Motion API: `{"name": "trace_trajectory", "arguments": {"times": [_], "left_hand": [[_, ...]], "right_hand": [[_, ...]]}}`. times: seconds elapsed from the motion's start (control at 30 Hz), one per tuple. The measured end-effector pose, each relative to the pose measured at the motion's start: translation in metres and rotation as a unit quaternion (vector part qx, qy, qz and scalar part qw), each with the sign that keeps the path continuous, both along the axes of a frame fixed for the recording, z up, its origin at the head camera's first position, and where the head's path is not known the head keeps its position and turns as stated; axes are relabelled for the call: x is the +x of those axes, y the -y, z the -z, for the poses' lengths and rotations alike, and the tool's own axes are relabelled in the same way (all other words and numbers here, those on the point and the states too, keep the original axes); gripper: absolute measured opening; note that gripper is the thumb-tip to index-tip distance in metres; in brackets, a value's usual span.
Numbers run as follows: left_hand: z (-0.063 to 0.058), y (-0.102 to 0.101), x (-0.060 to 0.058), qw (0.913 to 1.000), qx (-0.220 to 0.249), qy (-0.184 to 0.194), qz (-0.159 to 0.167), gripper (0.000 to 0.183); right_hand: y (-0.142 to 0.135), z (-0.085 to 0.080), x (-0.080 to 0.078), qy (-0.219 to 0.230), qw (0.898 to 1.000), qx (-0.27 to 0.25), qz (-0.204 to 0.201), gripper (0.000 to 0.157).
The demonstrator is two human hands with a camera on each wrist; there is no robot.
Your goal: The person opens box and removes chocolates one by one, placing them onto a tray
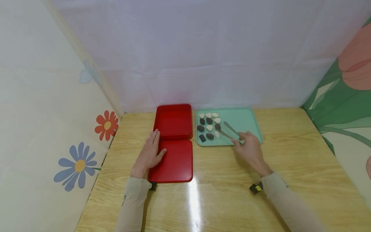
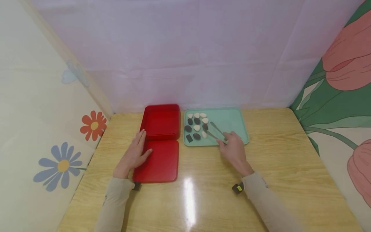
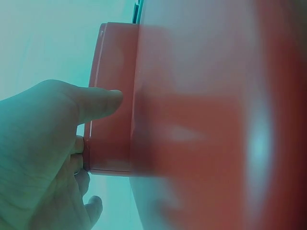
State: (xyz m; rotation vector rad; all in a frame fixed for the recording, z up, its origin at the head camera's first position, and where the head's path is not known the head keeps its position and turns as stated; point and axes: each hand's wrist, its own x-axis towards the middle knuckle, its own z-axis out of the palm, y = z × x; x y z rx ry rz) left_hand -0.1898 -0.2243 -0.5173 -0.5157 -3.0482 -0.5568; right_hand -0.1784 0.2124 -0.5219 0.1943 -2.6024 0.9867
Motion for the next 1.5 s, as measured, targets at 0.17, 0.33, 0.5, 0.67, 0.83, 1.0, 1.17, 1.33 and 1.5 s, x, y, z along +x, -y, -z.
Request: {"name": "trace_trajectory", "arguments": {"times": [0.17, 0.33, 0.5, 0.67, 0.83, 1.0, 1.17, 1.33, 1.5], "left_hand": [[0.002, -0.001, 0.002, 1.0000, 0.005, 0.000, 0.000, 0.089], [0.002, -0.002, 0.003, 1.0000, 0.004, 0.007, -0.005, 0.089], [0.002, -0.003, 0.001, 1.0000, 0.008, 0.000, 0.000, 0.089], [0.001, -0.004, 0.001, 1.0000, 0.007, -0.002, 0.001, 0.089], [0.001, -0.003, 0.001, 0.9998, 0.014, -0.009, 0.008, 0.087], [0.002, -0.002, 0.001, 0.9998, 0.012, -0.015, 0.009, 0.086], [0.003, -0.001, 0.001, 0.9998, 0.011, -0.015, 0.005, 0.087], [0.002, 0.000, 0.001, 0.9998, 0.014, -0.012, 0.004, 0.087], [0.002, 0.001, 0.001, 0.9998, 0.012, -0.014, 0.003, 0.087]], "right_hand": [[0.000, 0.006, 0.000, -0.005, 0.998, -0.053, 0.020, 0.044], [-0.003, 0.011, 0.000, 0.005, 0.996, -0.086, 0.035, 0.045], [-0.006, 0.013, -0.002, 0.016, 0.994, -0.102, 0.046, 0.045], [-0.012, 0.015, -0.003, 0.018, 0.992, -0.113, 0.054, 0.047], [-0.017, 0.016, -0.003, 0.020, 0.991, -0.117, 0.063, 0.046], [-0.022, 0.014, -0.005, 0.011, 0.990, -0.123, 0.070, 0.045], [-0.025, 0.011, -0.007, -0.010, 0.989, -0.119, 0.081, 0.043], [-0.028, 0.009, -0.010, -0.030, 0.988, -0.117, 0.093, 0.040], [-0.035, 0.005, -0.013, -0.042, 0.986, -0.120, 0.107, 0.040]]}}
